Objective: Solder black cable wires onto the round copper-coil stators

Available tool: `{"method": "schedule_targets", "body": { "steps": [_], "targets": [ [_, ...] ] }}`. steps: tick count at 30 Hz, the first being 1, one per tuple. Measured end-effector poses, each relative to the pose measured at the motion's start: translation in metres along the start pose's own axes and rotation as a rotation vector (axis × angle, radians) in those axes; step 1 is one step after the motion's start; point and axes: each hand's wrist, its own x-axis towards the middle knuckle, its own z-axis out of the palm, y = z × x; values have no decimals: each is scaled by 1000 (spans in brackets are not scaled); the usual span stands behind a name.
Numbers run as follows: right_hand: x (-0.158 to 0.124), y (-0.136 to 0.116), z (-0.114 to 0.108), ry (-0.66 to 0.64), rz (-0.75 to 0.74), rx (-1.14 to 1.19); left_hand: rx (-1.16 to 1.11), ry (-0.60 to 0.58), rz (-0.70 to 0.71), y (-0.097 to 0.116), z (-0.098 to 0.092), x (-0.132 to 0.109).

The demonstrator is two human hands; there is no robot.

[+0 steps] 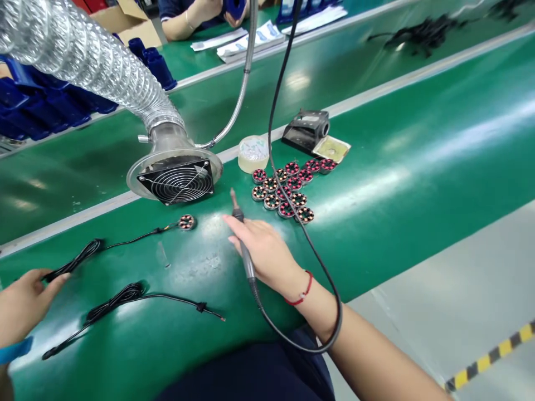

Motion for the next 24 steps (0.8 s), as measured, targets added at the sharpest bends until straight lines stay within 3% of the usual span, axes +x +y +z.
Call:
{"method": "schedule_targets", "body": {
  "steps": [3,5,6,8,11,14,17,18,20,22,24],
  "targets": [
    [-6,23,-20,8,43,-199,-89,246,-16,-19,7,2],
    [-9,38,-29,-14,79,-333,-318,270,8,-17,7,-5],
    [-9,44,-31,-32,84,-380,-478,209,28,-10,4,-10],
    [-8,50,-33,-61,74,-444,-829,-33,100,12,-2,-24],
    [-2,45,-30,-72,61,-497,-1194,-314,244,57,-10,-44],
    [5,25,-24,-82,45,-426,-1172,-533,390,106,-9,-56],
    [4,-2,-13,-147,19,-170,-1019,-726,511,150,-3,-61],
    [3,-10,-9,-169,4,-62,-975,-731,558,162,-1,-61],
    [-2,-21,-2,-179,-30,110,-893,-629,655,181,4,-59],
    [-6,-27,5,-146,-42,166,-864,-483,700,195,10,-55],
    [-9,-28,11,-121,-20,147,-877,-416,677,205,16,-52]
  ]
}}
